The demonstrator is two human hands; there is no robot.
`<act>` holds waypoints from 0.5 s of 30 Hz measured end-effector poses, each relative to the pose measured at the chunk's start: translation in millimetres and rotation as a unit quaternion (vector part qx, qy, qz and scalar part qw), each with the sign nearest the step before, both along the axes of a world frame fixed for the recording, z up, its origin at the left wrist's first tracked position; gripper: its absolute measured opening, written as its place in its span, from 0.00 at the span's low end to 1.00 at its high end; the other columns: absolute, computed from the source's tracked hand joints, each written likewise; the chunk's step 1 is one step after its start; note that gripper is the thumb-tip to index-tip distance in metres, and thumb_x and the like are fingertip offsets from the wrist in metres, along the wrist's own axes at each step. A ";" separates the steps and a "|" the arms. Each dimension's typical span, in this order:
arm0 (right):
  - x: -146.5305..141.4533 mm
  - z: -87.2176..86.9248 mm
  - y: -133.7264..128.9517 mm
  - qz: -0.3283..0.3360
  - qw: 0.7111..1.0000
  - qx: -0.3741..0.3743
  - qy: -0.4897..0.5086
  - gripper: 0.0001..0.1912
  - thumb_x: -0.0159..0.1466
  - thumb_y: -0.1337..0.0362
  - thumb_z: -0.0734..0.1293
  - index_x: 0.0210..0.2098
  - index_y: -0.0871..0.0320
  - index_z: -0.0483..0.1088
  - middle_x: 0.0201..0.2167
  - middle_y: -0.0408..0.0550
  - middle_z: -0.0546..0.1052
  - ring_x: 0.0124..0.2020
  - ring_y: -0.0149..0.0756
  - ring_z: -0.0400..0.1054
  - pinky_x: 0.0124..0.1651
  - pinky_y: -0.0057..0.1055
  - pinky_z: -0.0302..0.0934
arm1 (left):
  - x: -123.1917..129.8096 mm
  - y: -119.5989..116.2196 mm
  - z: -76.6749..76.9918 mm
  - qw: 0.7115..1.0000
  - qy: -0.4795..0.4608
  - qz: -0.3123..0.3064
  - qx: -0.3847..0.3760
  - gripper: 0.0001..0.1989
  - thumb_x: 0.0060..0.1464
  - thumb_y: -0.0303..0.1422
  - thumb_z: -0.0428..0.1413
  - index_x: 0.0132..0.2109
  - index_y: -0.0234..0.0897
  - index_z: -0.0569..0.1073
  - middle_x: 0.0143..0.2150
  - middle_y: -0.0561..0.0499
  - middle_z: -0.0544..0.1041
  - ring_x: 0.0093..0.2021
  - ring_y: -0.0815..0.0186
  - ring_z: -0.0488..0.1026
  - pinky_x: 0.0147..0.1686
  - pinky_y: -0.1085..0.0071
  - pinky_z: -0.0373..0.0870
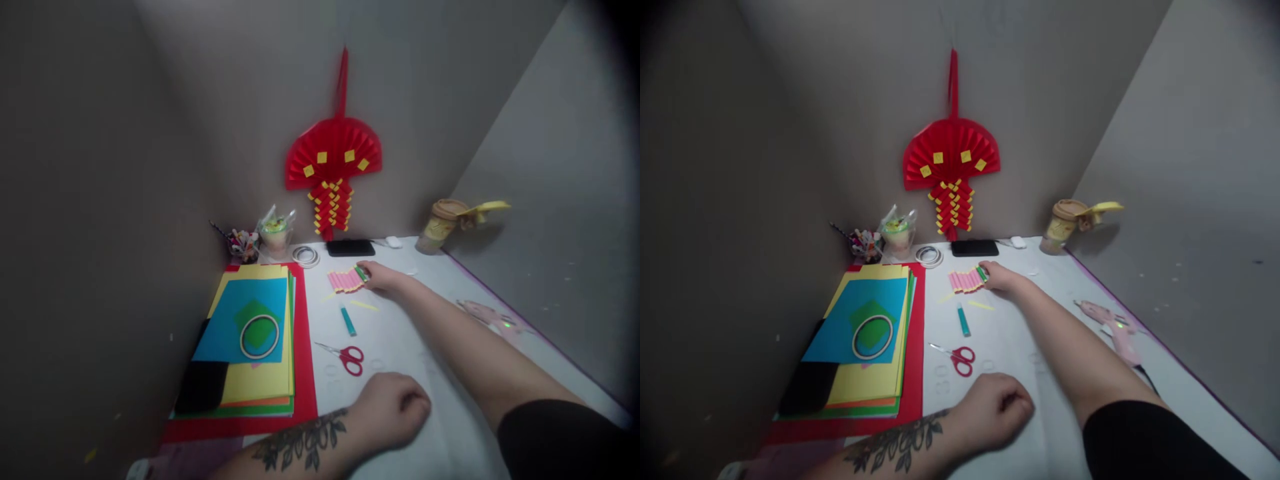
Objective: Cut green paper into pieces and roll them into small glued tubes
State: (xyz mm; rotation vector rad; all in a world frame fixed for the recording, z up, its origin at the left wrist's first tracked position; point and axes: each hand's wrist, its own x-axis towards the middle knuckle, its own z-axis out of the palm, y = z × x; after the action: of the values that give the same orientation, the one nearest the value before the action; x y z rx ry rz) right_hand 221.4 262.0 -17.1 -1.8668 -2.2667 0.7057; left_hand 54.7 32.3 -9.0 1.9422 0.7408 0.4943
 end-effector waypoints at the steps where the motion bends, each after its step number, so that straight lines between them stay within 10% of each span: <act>1: -0.5 1.0 0.8 0.003 1.000 -0.007 0.004 0.40 0.43 0.69 0.67 0.56 0.65 0.58 0.51 0.59 0.66 0.49 0.47 0.62 0.49 0.34 0.57 | -1.3 0.9 1.3 1.000 0.003 0.006 -0.001 0.13 0.54 0.30 0.47 0.41 0.35 0.75 0.36 0.48 0.77 0.36 0.66 0.72 0.39 0.73 0.66; 12: 8.3 13.8 -20.4 -0.038 0.992 0.084 0.088 0.33 0.51 0.76 0.62 0.57 0.62 0.57 0.50 0.58 0.66 0.50 0.43 0.62 0.52 0.36 0.56 | -1.3 -4.5 30.8 0.996 0.044 -0.013 0.077 0.10 0.52 0.28 0.49 0.35 0.35 0.75 0.32 0.49 0.76 0.34 0.67 0.70 0.36 0.74 0.64; 15: 16.5 43.1 -21.4 -0.020 0.980 0.161 0.115 0.23 0.60 0.70 0.60 0.55 0.57 0.61 0.52 0.55 0.65 0.53 0.43 0.60 0.55 0.41 0.55 | -38.1 12.9 53.7 0.984 0.061 0.106 0.129 0.10 0.54 0.31 0.48 0.34 0.35 0.74 0.31 0.49 0.74 0.32 0.66 0.69 0.34 0.74 0.63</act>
State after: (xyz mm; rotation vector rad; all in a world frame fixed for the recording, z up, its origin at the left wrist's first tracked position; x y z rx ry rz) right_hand 238.0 240.6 25.9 -1.5883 -2.0486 0.4852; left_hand 16.6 45.2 44.7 2.1611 1.0101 0.6294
